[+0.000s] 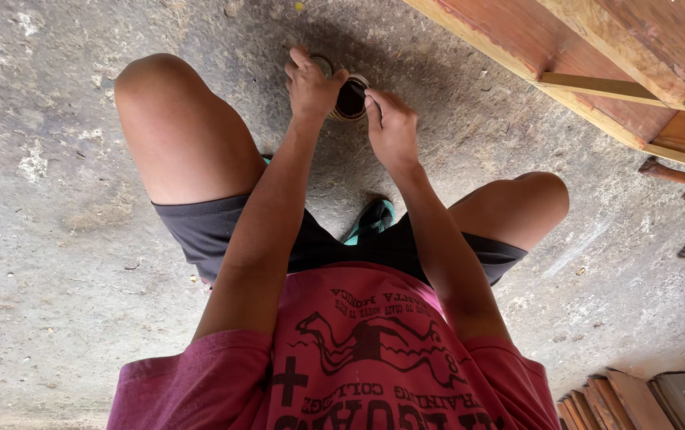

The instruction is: The person sits on the floor beside a wooden shelf frame and scrapes its surface with a knife. They dip the knife into a can to scoop a paste-like substance and spread it onto the wood, then hammer nails into the shelf frame, holding nails in place with one hand while striking with a hammer in the other.

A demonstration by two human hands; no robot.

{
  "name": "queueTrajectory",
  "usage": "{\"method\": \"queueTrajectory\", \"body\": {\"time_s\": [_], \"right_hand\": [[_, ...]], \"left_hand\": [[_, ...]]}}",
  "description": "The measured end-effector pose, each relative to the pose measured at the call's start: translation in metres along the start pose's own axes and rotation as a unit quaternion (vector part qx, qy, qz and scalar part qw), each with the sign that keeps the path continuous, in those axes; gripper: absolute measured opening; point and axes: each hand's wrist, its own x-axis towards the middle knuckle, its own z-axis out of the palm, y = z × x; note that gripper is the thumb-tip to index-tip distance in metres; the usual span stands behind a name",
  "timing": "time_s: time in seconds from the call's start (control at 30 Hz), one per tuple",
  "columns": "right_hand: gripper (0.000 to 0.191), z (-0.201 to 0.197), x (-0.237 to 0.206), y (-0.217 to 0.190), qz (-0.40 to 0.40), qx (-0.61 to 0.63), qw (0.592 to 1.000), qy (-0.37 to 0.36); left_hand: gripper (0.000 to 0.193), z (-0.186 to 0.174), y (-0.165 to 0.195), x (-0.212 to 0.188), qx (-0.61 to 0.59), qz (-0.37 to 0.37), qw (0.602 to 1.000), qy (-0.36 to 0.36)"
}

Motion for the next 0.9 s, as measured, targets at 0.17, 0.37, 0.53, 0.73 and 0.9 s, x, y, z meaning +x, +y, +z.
{"method": "queueTrajectory", "body": {"time_s": [0.17, 0.37, 0.53, 0.73, 0.9], "right_hand": [[0.016, 0.013, 0.001, -0.001, 0.000, -0.012, 1.000, -0.013], [0.018, 0.022, 0.002, 0.008, 0.071, 0.013, 0.997, -0.005], [0.022, 0.023, 0.000, 0.019, 0.160, 0.070, 0.985, -0.003], [0.027, 0.023, 0.000, 0.020, 0.195, 0.108, 0.975, -0.011], [0.030, 0.018, 0.004, 0.018, 0.230, 0.126, 0.965, -0.016]], "left_hand": [[0.090, -0.007, 0.001, -0.002, 0.004, -0.015, 1.000, -0.010], [0.098, -0.008, -0.007, 0.000, -0.005, -0.023, 1.000, -0.008], [0.100, -0.004, -0.017, 0.002, 0.008, -0.008, 1.000, 0.003], [0.102, -0.003, -0.018, 0.001, 0.022, -0.018, 1.000, 0.000], [0.099, -0.004, -0.015, 0.001, 0.031, -0.032, 0.999, -0.004]]}}
